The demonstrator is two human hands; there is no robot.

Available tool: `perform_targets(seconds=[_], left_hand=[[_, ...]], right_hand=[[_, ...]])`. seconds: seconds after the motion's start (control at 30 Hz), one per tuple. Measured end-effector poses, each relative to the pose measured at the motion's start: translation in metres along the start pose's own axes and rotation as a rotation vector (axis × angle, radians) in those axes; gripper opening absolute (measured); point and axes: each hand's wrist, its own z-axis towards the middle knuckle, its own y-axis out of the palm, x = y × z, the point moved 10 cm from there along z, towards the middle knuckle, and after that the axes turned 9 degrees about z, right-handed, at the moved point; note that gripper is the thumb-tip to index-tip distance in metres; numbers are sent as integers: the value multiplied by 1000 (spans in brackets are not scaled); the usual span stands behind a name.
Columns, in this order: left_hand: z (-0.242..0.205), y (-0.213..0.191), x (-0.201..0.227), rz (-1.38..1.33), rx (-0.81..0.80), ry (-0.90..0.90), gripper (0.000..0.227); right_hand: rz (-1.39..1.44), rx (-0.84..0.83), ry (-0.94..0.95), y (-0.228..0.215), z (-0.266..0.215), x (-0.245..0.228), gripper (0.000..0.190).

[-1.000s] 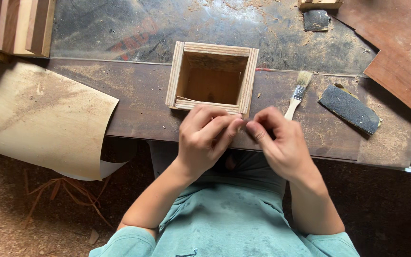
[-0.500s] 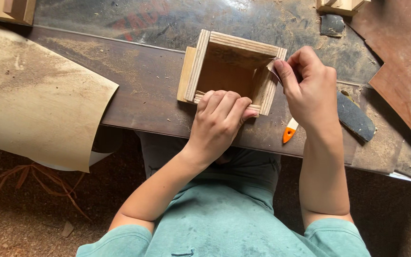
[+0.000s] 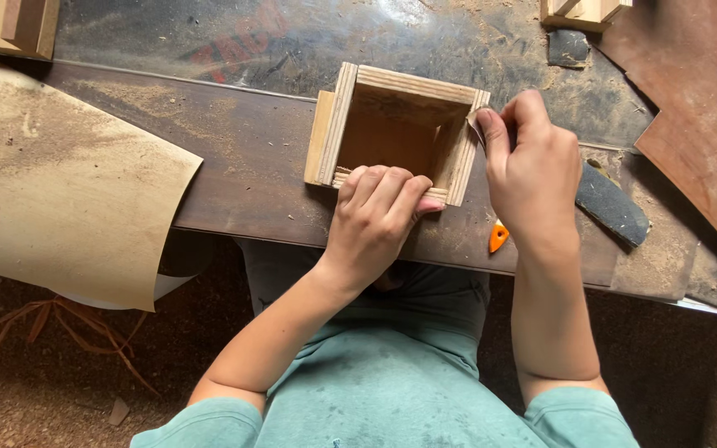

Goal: The person sands the edges and corners of a small wooden box using a sanding block and a small sanding strip, then brushes away dust with a paintbrush. The person repeats sanding and brushing on different sides of the box.

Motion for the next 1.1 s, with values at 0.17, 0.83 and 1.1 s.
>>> perform_targets(seconds=[0.17,0.83,1.1], left_hand=[[-1,-4,1,-22,5,-13,25],[0,0,-3,-34,-5,-6,25],[-3,1,-3,-31,-11,-7,23]], right_hand=[[-78,-137,-45,0,-51,-25,25],[122,-71,90,-9,-57,7,27],[392,-15,191,11,-45,22,26]])
